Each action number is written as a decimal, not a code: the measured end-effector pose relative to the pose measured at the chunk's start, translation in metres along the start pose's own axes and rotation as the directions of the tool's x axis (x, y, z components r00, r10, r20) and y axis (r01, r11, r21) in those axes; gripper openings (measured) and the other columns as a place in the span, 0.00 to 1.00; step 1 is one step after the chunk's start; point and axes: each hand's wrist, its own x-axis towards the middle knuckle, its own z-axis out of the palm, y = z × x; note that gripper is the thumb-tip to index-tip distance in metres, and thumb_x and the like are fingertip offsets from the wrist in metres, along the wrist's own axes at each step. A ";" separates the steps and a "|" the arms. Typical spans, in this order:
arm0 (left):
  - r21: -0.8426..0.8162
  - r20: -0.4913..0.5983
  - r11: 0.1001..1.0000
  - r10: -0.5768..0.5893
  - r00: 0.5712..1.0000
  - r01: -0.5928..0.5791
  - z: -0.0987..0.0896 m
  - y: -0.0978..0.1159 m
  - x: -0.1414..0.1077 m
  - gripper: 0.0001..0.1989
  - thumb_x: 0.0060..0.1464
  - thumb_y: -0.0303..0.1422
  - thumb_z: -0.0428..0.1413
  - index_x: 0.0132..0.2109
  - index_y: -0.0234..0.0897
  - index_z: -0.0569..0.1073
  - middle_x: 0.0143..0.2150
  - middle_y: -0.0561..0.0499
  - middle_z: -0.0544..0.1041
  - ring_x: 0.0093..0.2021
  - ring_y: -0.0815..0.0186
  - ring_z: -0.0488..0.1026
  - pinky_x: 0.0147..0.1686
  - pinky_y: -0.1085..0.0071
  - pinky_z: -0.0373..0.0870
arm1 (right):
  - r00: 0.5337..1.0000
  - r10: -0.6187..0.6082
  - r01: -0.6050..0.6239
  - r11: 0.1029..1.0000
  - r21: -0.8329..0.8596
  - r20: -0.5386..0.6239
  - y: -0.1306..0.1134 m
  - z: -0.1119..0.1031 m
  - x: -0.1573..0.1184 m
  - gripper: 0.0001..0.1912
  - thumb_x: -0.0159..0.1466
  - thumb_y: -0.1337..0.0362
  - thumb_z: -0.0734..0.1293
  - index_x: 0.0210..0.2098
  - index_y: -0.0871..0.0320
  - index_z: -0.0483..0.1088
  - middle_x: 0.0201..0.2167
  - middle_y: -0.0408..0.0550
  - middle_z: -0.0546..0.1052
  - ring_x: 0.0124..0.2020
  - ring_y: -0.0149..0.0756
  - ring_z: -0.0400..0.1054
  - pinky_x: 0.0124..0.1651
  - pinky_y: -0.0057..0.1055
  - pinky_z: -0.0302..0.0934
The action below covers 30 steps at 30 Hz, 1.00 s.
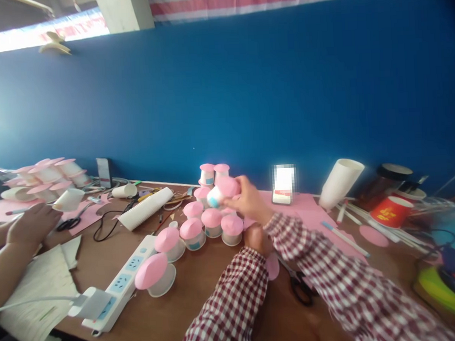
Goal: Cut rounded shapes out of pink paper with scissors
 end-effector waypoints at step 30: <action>-0.598 0.307 0.800 0.284 0.908 -0.048 -0.006 -0.016 0.008 0.08 0.51 0.30 0.48 0.30 0.41 0.71 0.30 0.48 0.75 0.32 0.63 0.71 0.29 0.68 0.64 | 0.956 0.275 -0.291 0.860 -0.418 -0.099 0.079 0.015 0.089 0.43 0.49 0.47 0.69 0.55 0.63 0.53 0.49 0.62 0.70 0.49 0.50 0.67 0.44 0.38 0.60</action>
